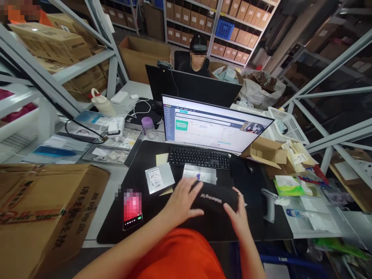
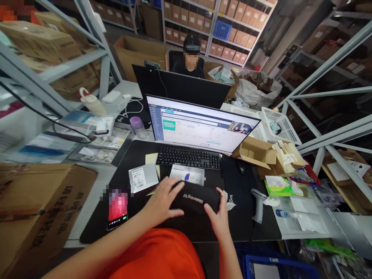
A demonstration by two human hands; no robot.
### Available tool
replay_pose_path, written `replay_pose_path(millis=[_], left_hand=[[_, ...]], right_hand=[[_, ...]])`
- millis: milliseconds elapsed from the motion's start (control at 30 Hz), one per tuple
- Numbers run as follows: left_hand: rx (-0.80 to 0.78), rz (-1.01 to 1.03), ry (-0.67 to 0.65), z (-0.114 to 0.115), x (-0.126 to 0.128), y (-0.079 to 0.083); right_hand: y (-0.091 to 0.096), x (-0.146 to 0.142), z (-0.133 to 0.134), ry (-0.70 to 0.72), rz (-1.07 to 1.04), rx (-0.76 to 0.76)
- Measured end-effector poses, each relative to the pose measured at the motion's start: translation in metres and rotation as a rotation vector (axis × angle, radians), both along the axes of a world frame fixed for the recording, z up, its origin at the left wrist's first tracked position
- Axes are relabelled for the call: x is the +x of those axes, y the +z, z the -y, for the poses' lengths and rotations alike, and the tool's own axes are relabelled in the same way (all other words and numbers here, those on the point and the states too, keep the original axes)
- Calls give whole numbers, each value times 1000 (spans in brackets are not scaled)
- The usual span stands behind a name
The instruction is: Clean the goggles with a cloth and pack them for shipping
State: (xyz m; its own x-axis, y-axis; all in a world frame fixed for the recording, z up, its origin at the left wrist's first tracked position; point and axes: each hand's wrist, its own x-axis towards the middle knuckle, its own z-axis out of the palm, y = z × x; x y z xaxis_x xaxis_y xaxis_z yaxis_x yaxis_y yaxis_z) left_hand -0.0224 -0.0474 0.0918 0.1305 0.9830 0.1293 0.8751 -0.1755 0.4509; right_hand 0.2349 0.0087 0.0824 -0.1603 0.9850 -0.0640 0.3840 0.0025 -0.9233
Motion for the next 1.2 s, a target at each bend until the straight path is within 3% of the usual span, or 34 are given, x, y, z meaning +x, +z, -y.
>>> replay_pose_path(millis=[133, 200, 367, 500, 600, 733, 933, 1100, 1200], left_hand=[[23, -71, 446, -7, -52, 1], [-31, -117, 546, -11, -73, -2], [-135, -179, 487, -6, -96, -9], [-158, -165, 486, 14, -110, -11], [-165, -131, 509, 32, -128, -14], [-149, -92, 545, 57, -154, -24], [-22, 64, 615, 89, -174, -45], [80, 181, 713, 115, -174, -40], [119, 239, 780, 126, -170, -36]], right_hand=[[7, 1, -38, -157, 128, 227], [4, -9, -58, -149, 176, 258], [-31, -54, -88, -99, 264, 218], [-61, -89, -79, -75, 365, 214], [-71, -103, -65, -97, 476, 249], [-70, -102, -61, -107, 634, 292], [-55, -86, -74, 78, 736, 364], [-40, -75, -83, 177, 754, 401], [-41, -79, -95, 358, 757, 417]])
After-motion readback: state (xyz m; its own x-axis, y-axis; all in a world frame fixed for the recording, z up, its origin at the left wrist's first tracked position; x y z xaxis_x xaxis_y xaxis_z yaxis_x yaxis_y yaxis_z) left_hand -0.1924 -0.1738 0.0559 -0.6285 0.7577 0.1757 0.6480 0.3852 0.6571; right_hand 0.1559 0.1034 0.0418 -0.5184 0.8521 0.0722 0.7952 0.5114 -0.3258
